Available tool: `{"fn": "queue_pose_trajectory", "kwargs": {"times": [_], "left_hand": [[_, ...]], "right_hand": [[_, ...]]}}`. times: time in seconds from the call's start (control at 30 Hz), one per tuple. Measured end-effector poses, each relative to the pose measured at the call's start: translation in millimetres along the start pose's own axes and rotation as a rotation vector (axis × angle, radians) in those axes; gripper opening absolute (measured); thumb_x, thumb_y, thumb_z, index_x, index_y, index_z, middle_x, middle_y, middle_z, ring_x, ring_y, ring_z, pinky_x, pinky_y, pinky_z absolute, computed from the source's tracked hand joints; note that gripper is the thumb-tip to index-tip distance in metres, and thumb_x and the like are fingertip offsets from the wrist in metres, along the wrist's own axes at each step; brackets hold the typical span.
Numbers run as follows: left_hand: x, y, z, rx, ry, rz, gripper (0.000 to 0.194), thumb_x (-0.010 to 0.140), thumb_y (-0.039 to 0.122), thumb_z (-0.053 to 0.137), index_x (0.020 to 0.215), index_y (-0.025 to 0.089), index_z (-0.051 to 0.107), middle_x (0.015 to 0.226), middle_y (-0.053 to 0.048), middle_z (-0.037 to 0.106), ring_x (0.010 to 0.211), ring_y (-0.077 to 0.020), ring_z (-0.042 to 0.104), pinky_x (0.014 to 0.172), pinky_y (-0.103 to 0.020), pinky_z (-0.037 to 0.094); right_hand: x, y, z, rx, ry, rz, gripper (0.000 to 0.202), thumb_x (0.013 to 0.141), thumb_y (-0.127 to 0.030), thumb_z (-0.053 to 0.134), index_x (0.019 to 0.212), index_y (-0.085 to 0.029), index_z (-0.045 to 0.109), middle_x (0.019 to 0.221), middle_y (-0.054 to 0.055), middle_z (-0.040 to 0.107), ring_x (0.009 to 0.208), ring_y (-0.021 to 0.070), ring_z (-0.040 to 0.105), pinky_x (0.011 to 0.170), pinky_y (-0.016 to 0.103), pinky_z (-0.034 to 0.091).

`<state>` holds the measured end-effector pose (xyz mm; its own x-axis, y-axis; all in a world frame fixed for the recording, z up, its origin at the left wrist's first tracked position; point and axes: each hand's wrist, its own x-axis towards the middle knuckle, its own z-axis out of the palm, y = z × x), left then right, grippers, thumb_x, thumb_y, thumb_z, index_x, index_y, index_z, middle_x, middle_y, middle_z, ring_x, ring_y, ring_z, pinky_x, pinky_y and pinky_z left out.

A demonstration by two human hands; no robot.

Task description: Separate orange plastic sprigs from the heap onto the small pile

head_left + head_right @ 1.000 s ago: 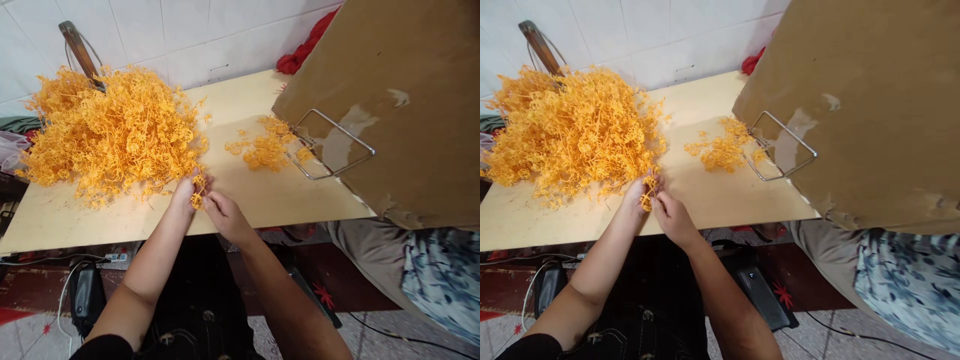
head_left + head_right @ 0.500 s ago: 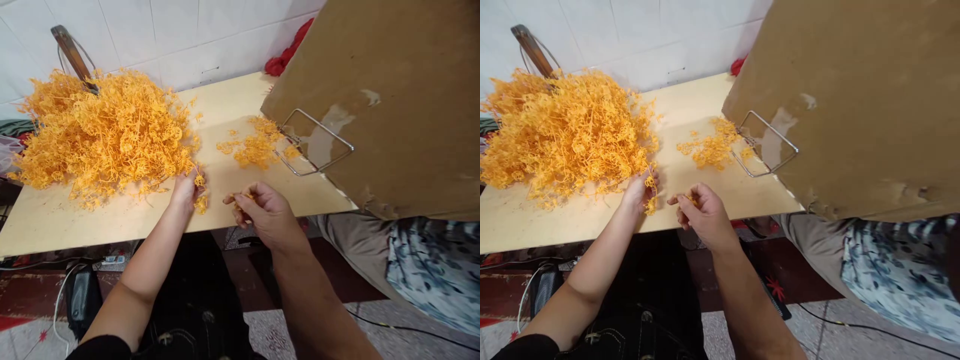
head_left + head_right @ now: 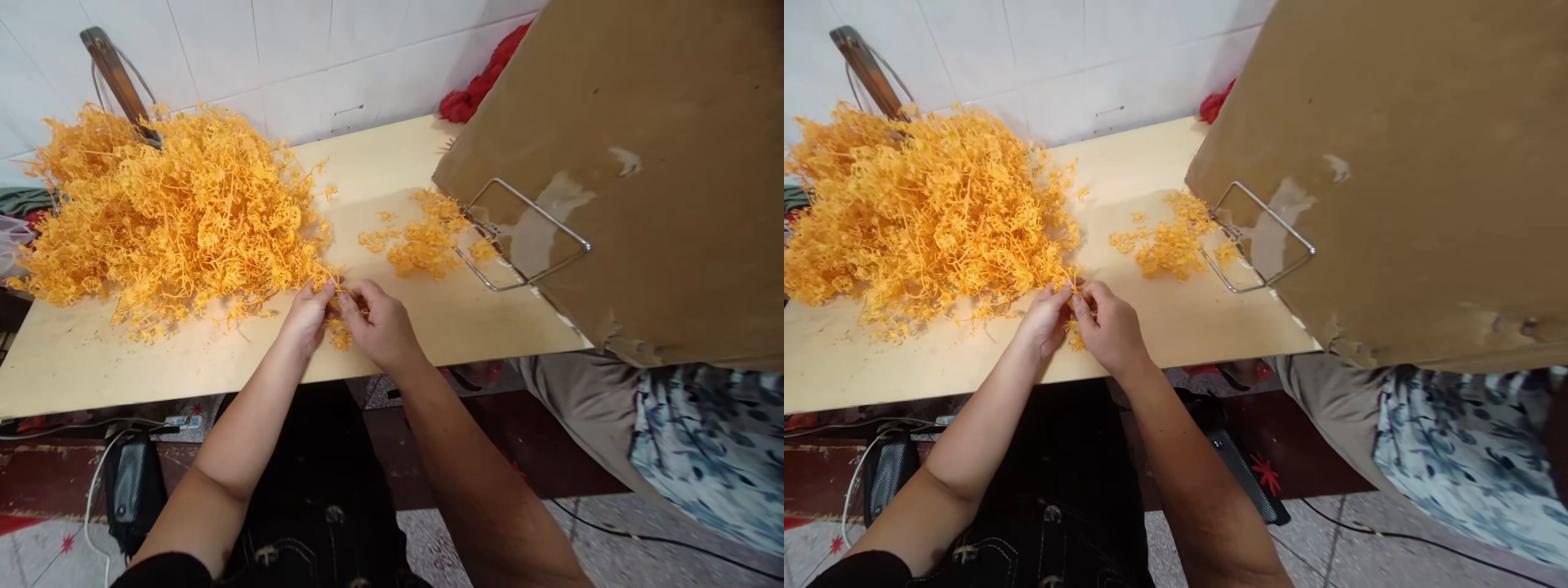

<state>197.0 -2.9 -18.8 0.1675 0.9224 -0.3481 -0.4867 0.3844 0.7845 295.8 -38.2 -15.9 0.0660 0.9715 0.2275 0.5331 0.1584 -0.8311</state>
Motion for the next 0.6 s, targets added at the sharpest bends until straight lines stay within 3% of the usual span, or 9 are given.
{"fn": "queue_pose_trajectory", "kwargs": {"times": [0.07,0.17,0.23,0.33,0.47,0.6], "left_hand": [[-1,4,-4.5,-0.040,-0.094,-0.045,0.010,0.071,0.017,0.058,0.079,0.012,0.062,0.068,-0.001,0.061,0.057,-0.0066,0.051,0.052,-0.019,0.034],[-3,10,-7.9,-0.060,-0.231,-0.093,0.019,0.068,0.013,0.060,0.086,0.013,0.065,0.075,-0.003,0.064,0.065,-0.0085,0.055,0.054,-0.019,0.035],[-4,12,-7.9,-0.035,-0.256,-0.102,0.022,0.066,0.012,0.062,0.088,0.014,0.066,0.076,-0.003,0.065,0.065,-0.0084,0.055,0.054,-0.019,0.035],[-3,11,-6.0,-0.012,-0.122,-0.082,0.013,0.065,0.015,0.065,0.078,0.013,0.066,0.067,-0.001,0.061,0.056,-0.0059,0.050,0.049,-0.018,0.032],[6,8,-2.1,-0.056,0.024,-0.016,0.002,0.065,0.011,0.064,0.066,0.012,0.062,0.057,0.002,0.055,0.050,-0.0032,0.046,0.045,-0.016,0.029],[13,8,2.0,-0.093,0.094,0.038,0.005,0.065,0.009,0.063,0.063,0.012,0.059,0.056,0.003,0.054,0.048,-0.0028,0.044,0.042,-0.016,0.027]], "right_hand": [[-1,4,0,0.174,-0.010,0.013,0.023,0.080,-0.040,0.045,0.068,-0.020,0.044,0.057,-0.002,0.047,0.051,0.0099,0.043,0.050,0.024,0.033],[0,10,2,0.475,-0.022,0.147,0.027,0.078,-0.045,0.046,0.067,-0.021,0.038,0.051,-0.006,0.033,0.042,0.0069,0.031,0.041,0.022,0.026],[0,13,5,0.619,-0.043,0.242,0.028,0.077,-0.046,0.047,0.068,-0.022,0.036,0.049,-0.008,0.027,0.038,0.0052,0.024,0.038,0.020,0.020],[-5,12,8,0.664,-0.038,0.261,0.027,0.077,-0.042,0.048,0.066,-0.021,0.035,0.051,-0.007,0.032,0.040,0.0047,0.026,0.039,0.020,0.020],[-32,-5,-1,0.514,-0.057,0.121,0.024,0.080,-0.032,0.047,0.063,-0.020,0.036,0.054,-0.005,0.036,0.046,0.0060,0.030,0.043,0.021,0.025],[-62,-28,-25,0.481,-0.249,-0.108,0.023,0.082,-0.023,0.045,0.060,-0.020,0.037,0.056,-0.003,0.040,0.052,0.0082,0.039,0.049,0.023,0.033]]}}
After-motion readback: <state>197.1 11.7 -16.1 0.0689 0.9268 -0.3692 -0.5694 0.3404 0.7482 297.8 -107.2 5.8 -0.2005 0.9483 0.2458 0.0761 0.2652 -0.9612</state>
